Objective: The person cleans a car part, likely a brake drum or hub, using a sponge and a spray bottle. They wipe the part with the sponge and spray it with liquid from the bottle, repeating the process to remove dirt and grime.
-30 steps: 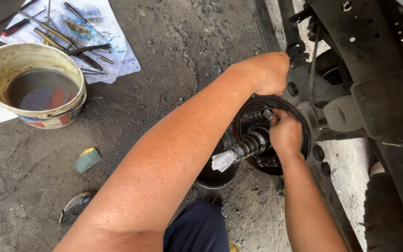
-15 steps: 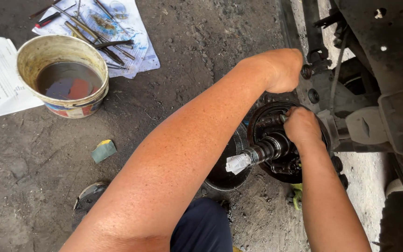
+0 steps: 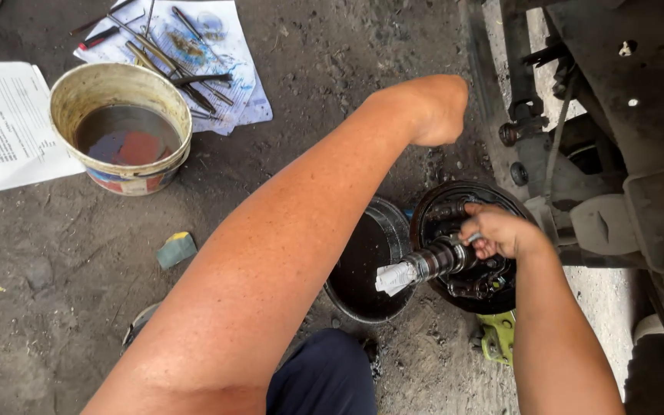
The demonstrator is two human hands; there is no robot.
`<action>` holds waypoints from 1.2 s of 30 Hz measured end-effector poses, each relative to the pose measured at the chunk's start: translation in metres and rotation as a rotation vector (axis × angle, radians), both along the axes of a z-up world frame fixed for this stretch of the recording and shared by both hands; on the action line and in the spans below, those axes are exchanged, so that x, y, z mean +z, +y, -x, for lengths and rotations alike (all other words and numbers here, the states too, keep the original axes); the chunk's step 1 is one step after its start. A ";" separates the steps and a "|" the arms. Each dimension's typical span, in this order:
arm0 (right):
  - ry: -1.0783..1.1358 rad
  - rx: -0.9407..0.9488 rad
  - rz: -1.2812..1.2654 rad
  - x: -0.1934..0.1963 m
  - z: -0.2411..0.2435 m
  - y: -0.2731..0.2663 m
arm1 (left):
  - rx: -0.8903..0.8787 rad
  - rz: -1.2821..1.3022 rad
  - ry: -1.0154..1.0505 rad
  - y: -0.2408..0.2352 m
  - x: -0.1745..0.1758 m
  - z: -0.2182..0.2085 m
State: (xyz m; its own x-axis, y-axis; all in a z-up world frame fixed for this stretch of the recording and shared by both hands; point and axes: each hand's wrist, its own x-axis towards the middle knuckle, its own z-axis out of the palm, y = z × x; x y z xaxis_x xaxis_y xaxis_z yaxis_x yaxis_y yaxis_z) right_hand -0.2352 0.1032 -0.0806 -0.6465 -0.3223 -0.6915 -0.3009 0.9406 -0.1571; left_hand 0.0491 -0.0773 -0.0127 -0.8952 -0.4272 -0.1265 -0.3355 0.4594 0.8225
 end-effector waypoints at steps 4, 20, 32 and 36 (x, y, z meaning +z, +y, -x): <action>-0.088 -0.035 -0.179 -0.033 0.050 -0.013 | 0.017 -0.015 -0.011 0.000 -0.006 0.005; -0.059 -0.076 0.159 0.007 0.003 0.014 | 0.012 0.008 -0.018 -0.005 -0.011 0.015; 0.843 0.468 0.470 -0.038 0.004 0.046 | 0.017 -0.020 -0.042 0.000 -0.010 -0.003; 0.674 0.387 0.312 -0.017 -0.012 0.021 | 0.028 -0.018 -0.053 0.000 -0.005 -0.004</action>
State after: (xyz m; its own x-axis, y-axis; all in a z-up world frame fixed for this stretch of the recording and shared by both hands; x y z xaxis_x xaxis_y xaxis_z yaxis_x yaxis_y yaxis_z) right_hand -0.2227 0.1239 -0.0980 -0.6940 -0.7189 -0.0389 -0.7163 0.6949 -0.0637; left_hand 0.0534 -0.0769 -0.0177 -0.8747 -0.4495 -0.1810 -0.3911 0.4343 0.8115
